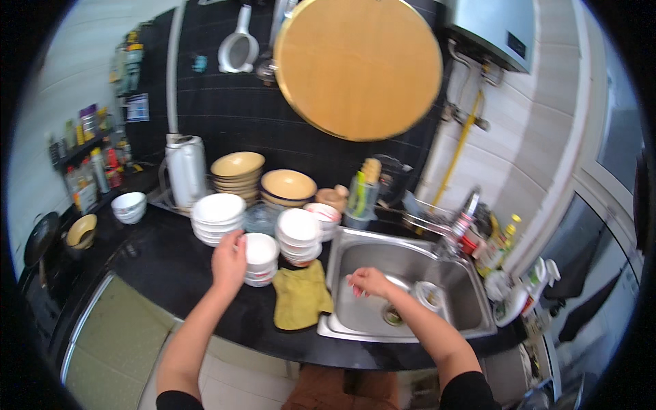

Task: The person washes a series of white bowls and cups in a kitchen sink using a sponge and running water. They scrub the interior and exterior of each item, rinse it thoroughly, and place the clean dishes onto a stack on the countertop to the left of the sink.

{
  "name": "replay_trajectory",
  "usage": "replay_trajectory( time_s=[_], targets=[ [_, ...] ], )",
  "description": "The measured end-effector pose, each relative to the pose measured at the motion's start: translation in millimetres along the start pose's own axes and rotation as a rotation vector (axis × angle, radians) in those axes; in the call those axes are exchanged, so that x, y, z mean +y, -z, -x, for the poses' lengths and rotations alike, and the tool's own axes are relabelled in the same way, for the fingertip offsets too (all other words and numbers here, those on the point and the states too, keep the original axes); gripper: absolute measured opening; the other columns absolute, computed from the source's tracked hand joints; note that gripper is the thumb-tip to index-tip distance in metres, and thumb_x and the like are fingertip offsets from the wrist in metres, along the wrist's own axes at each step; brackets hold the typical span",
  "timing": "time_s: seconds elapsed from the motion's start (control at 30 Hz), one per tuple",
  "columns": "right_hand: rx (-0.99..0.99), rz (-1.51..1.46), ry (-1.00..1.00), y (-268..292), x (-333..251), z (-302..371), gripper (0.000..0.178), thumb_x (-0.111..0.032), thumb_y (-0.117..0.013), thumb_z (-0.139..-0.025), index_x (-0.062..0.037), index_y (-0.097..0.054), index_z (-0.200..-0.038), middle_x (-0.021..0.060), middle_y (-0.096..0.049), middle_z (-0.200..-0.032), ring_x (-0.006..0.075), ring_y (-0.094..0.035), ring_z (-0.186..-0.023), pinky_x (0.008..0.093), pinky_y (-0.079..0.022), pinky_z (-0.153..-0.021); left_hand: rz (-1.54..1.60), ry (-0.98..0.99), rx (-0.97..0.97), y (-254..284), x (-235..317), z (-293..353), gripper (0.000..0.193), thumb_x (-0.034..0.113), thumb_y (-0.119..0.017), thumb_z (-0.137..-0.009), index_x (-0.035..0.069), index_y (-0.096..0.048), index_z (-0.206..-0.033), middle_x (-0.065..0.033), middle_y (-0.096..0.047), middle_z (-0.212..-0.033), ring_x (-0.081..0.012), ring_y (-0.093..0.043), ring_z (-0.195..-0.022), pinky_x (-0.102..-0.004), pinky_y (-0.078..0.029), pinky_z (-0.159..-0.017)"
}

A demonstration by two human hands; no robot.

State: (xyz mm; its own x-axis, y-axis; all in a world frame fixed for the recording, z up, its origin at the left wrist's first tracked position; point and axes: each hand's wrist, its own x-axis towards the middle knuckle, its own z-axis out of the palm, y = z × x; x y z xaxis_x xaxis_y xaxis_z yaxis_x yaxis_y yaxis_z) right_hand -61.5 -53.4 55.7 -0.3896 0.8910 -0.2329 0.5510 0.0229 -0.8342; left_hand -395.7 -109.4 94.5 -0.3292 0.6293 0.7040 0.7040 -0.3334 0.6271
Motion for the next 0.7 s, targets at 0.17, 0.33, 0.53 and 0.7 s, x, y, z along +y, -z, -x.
replay_trajectory(
  time_s=[0.17, 0.33, 0.53, 0.7],
  targets=[
    [0.495, -0.081, -0.18, 119, 120, 43, 0.027, -0.028, -0.047, -0.087, -0.0045, -0.058, -0.081, 0.0039, -0.061, -0.07, 0.0117, -0.059, -0.062, 0.0257, -0.046, -0.049, 0.202, -0.103, -0.166, -42, 65, 1, 0.019, 0.009, -0.05, -0.082, -0.001, -0.057, -0.097, -0.0098, -0.049, -0.073, -0.0176, -0.047, -0.058, -0.0272, -0.039, -0.055],
    [0.352, 0.482, -0.309, 159, 242, 73, 0.031, -0.025, -0.053, -0.074, -0.0057, -0.06, -0.098, 0.0096, -0.063, -0.079, 0.0217, -0.06, -0.073, 0.0316, -0.049, -0.066, 0.371, -0.176, -0.368, -103, 111, 20, 0.019, 0.008, -0.052, -0.081, 0.0, -0.057, -0.097, -0.0096, -0.051, -0.075, -0.0163, -0.049, -0.058, -0.0265, -0.041, -0.055],
    [0.259, 0.978, -0.24, 126, 280, 71, 0.065, -0.034, -0.063, -0.068, -0.0147, -0.039, -0.126, 0.0149, -0.049, -0.118, 0.0321, -0.047, -0.109, 0.0342, -0.036, -0.093, 0.422, -0.169, -0.587, -162, 143, 59, 0.02, 0.006, -0.052, -0.079, 0.002, -0.057, -0.098, -0.0075, -0.053, -0.078, -0.0135, -0.051, -0.063, -0.0243, -0.042, -0.058],
    [0.097, 1.058, -0.282, 125, 262, 67, 0.043, -0.042, -0.066, -0.065, -0.0104, -0.063, -0.094, 0.0136, -0.061, -0.09, 0.0285, -0.058, -0.088, 0.0369, -0.044, -0.079, 0.487, -0.112, -0.733, -201, 159, 93, 0.021, 0.007, -0.053, -0.079, 0.003, -0.057, -0.099, -0.0085, -0.054, -0.081, -0.0165, -0.051, -0.059, -0.0262, -0.043, -0.057]
  ],
)
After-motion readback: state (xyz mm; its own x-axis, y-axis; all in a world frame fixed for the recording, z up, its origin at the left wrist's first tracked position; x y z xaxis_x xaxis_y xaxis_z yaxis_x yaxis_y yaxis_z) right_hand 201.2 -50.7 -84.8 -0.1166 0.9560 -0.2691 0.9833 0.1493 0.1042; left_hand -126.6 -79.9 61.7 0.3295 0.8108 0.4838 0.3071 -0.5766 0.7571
